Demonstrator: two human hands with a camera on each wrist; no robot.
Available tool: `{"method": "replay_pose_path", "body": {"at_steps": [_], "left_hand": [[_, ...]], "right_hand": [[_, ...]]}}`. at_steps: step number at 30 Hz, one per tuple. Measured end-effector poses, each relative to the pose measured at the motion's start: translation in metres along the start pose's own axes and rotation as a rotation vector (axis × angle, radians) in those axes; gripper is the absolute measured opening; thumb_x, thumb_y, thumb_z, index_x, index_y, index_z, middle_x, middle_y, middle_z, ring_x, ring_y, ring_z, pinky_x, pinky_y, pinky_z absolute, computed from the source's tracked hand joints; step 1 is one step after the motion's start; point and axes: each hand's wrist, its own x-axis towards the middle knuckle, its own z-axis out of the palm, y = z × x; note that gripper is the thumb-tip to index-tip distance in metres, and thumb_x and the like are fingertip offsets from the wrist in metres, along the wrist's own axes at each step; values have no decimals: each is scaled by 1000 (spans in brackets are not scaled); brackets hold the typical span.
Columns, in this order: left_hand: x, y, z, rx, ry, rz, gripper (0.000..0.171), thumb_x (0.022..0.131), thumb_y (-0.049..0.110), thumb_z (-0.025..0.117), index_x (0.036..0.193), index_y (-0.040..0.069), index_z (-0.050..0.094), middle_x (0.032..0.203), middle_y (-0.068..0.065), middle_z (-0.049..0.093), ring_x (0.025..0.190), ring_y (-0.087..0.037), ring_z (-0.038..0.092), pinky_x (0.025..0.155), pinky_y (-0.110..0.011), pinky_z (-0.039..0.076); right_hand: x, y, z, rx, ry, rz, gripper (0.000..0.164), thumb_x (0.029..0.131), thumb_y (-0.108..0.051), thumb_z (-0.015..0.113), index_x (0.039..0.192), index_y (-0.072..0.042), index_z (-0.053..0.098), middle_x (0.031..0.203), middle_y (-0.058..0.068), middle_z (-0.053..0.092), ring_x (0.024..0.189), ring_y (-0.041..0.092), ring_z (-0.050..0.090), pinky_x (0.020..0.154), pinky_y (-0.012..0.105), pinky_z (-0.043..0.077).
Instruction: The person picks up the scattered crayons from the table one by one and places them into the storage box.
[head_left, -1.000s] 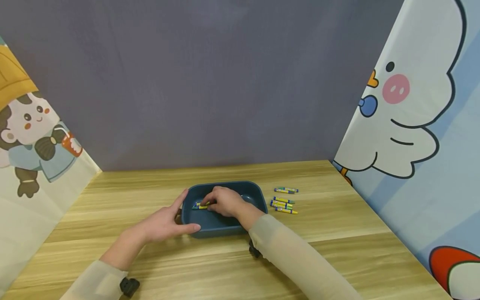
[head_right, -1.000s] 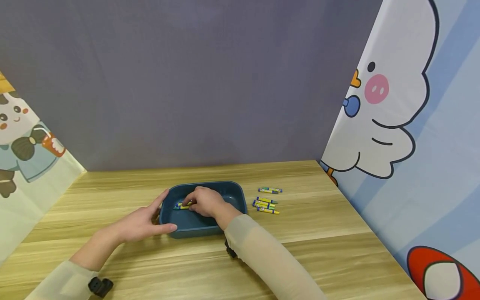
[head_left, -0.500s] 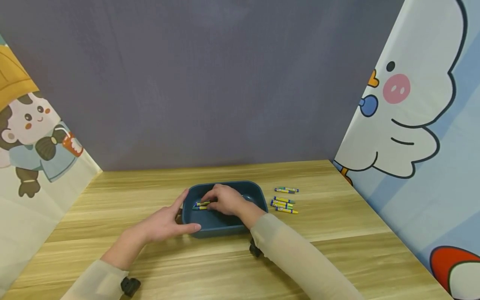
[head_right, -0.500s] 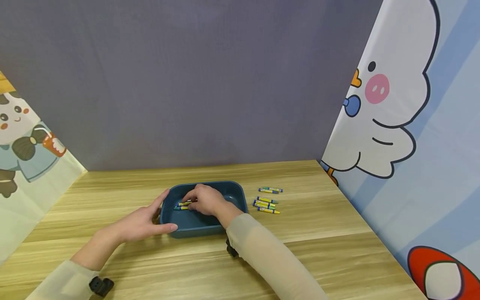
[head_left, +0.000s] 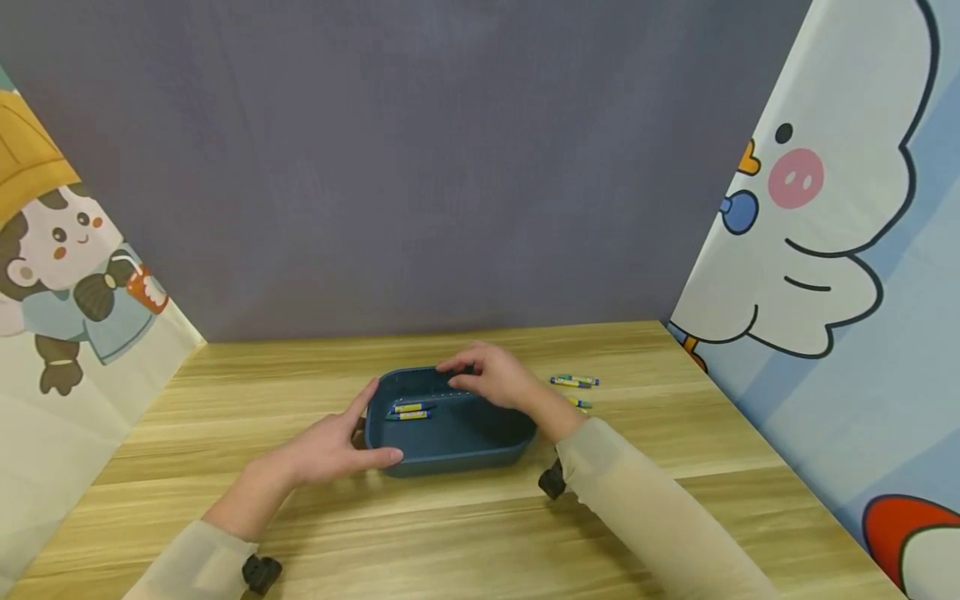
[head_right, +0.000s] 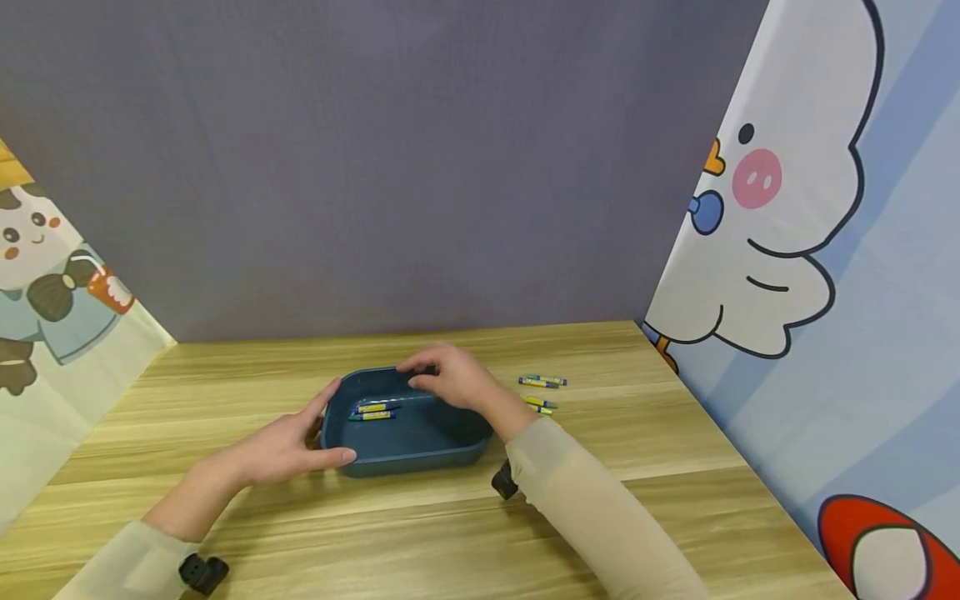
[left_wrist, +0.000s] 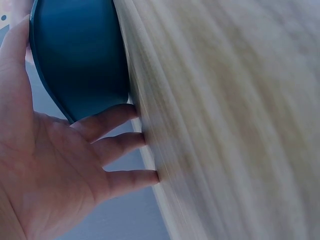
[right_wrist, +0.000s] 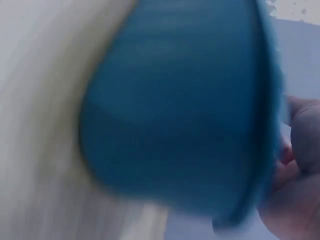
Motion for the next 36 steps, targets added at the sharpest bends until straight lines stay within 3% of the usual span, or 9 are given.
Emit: {"method": "replay_pose_path", "body": {"at_steps": [5, 9, 11, 16, 19, 24, 36], "left_hand": [[-1, 2, 0, 52, 2, -15, 130, 94, 69, 77, 178, 21, -9, 137, -21, 75, 121, -28, 75, 101, -52, 58], [-1, 3, -1, 65, 0, -21, 130, 94, 69, 77, 178, 22, -9, 132, -20, 76, 117, -26, 75, 98, -50, 59], [-1, 3, -1, 66, 0, -21, 130, 94, 69, 77, 178, 22, -10, 132, -20, 76, 117, -26, 75, 98, -50, 59], [0, 3, -2, 61, -4, -26, 130, 94, 69, 77, 178, 21, -10, 132, -19, 77, 118, -26, 75, 99, -50, 58], [-1, 2, -2, 56, -5, -28, 130, 94, 69, 77, 178, 21, -10, 134, -20, 76, 121, -28, 75, 101, -52, 58], [-2, 1, -1, 51, -2, -25, 130, 94, 69, 77, 178, 21, -10, 137, -22, 75, 127, -31, 73, 106, -55, 57], [0, -2, 0, 50, 4, -16, 130, 94, 69, 77, 178, 22, -9, 137, -18, 76, 126, -28, 74, 105, -52, 56]], "right_hand": [[-24, 29, -38, 46, 57, 93, 30, 106, -21, 76, 136, -18, 80, 126, 8, 73, 89, 15, 66, 76, 33, 54], [-45, 67, -62, 97, 85, 169, 32, 107, -20, 74, 139, -15, 77, 130, 15, 73, 69, 14, 53, 61, 29, 46], [-55, 89, -71, 114, 82, 197, 33, 108, -18, 73, 141, -12, 76, 133, 20, 72, 68, 17, 51, 60, 30, 44], [-82, 137, -84, 57, 56, 241, 33, 109, -14, 69, 141, -6, 74, 140, 23, 70, 104, 29, 68, 83, 41, 56], [-93, 156, -87, 5, 32, 251, 33, 110, -10, 67, 141, -5, 74, 138, 20, 72, 121, 36, 68, 98, 53, 56], [-103, 171, -89, -6, 2, 281, 32, 109, -5, 65, 139, -7, 76, 137, 20, 73, 123, 38, 68, 103, 59, 55], [-111, 188, -91, -42, -2, 321, 33, 108, -1, 62, 136, -7, 78, 137, 23, 74, 123, 44, 69, 100, 58, 59]]}}
